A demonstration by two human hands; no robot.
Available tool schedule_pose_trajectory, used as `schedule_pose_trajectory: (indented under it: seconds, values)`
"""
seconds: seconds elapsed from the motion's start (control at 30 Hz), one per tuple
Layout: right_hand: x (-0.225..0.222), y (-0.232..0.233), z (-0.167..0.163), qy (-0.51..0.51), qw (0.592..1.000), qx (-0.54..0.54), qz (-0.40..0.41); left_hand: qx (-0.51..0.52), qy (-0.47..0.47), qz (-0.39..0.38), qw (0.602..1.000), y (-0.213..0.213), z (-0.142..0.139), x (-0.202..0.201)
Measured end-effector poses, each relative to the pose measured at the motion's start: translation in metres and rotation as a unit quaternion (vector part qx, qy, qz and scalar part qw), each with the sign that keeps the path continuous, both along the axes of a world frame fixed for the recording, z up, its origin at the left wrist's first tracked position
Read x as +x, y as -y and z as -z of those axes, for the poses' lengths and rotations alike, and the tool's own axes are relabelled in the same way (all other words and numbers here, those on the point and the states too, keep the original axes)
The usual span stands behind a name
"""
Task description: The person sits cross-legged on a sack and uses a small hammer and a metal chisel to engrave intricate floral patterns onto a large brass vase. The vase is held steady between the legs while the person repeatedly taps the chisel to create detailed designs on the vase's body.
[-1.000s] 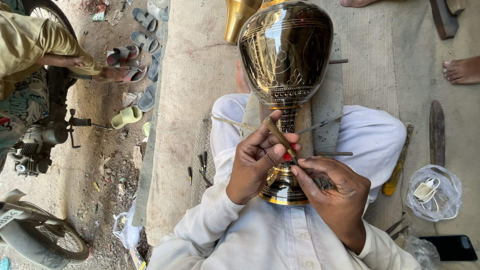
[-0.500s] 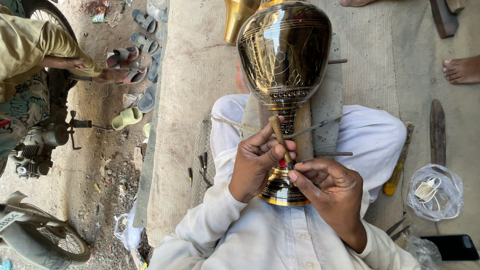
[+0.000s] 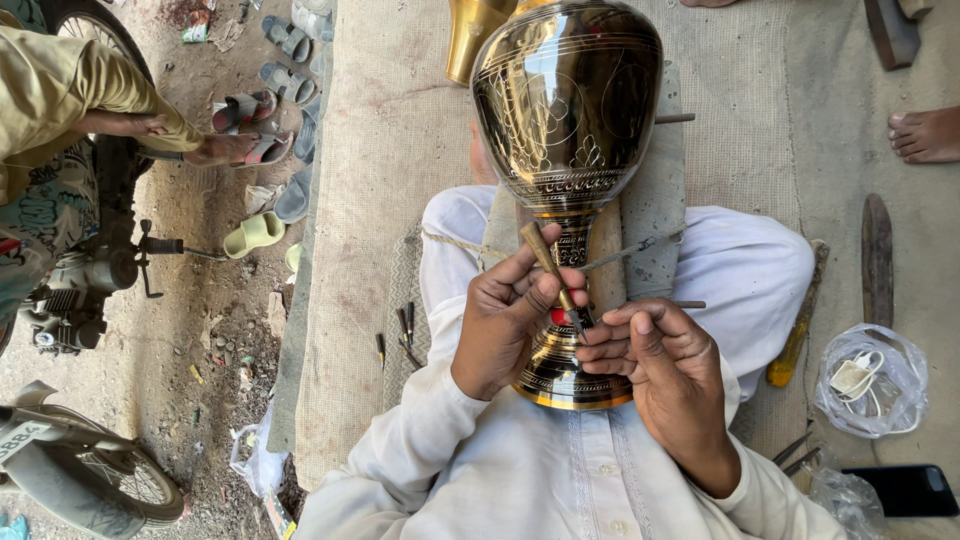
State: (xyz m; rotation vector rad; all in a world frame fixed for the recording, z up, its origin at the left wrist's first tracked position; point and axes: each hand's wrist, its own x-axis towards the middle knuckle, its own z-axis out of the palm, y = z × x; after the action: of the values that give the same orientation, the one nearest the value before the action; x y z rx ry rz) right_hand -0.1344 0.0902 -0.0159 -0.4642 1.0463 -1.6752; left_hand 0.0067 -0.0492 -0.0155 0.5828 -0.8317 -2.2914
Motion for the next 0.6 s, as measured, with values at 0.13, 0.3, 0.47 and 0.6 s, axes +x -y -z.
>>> schedule_pose_trajectory:
  seconds: [0.13,0.3,0.47,0.6]
  values:
    - [0.000,-0.001,0.000,0.000,1.000,-0.004,-0.011,0.007,0.010,0.003,1.000,0.002,0.000,0.001]
    - [0.002,0.001,-0.002,-0.018,1.000,0.006,-0.015,0.008,-0.004,0.006,1.000,0.002,0.000,0.000]
    - [0.005,0.004,-0.009,-0.101,0.995,0.012,-0.007,-0.019,-0.002,-0.002,1.000,0.000,0.002,-0.001]
    - [0.013,0.007,-0.013,-0.238,0.970,0.025,0.026,-0.090,0.040,0.006,0.995,-0.002,-0.001,0.001]
